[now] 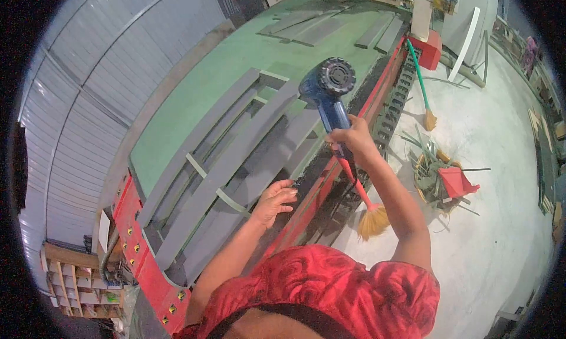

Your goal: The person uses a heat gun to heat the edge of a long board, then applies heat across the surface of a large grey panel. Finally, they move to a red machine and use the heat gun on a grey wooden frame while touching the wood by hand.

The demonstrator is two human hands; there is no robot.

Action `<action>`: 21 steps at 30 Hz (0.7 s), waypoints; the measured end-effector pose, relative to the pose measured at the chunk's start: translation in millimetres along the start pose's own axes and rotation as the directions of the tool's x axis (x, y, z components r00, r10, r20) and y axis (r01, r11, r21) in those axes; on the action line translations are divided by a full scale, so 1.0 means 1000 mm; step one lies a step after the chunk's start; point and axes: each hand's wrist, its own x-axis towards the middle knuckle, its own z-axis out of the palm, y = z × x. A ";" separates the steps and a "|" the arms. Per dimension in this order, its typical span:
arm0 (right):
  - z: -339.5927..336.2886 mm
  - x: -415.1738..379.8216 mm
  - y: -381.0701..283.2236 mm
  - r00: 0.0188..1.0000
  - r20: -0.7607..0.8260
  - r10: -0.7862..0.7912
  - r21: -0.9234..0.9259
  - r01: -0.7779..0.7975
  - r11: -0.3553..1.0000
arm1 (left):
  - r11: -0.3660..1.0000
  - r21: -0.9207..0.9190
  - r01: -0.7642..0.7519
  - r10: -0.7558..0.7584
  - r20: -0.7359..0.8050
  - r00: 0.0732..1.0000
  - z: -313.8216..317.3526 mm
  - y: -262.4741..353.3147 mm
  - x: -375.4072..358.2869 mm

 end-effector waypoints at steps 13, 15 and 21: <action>-0.018 -0.012 0.027 0.990 -0.139 0.001 0.070 0.009 0.997 | 0.998 0.059 0.019 -0.024 0.075 0.997 0.003 0.000 0.012; -0.019 -0.009 0.031 0.988 -0.152 0.024 0.064 -0.014 0.998 | 0.997 0.068 0.022 -0.027 0.072 0.997 0.001 0.000 0.013; -0.013 -0.009 0.030 0.990 -0.142 0.019 0.047 -0.012 0.999 | 0.998 0.062 0.020 -0.027 0.114 0.993 -0.004 0.002 0.010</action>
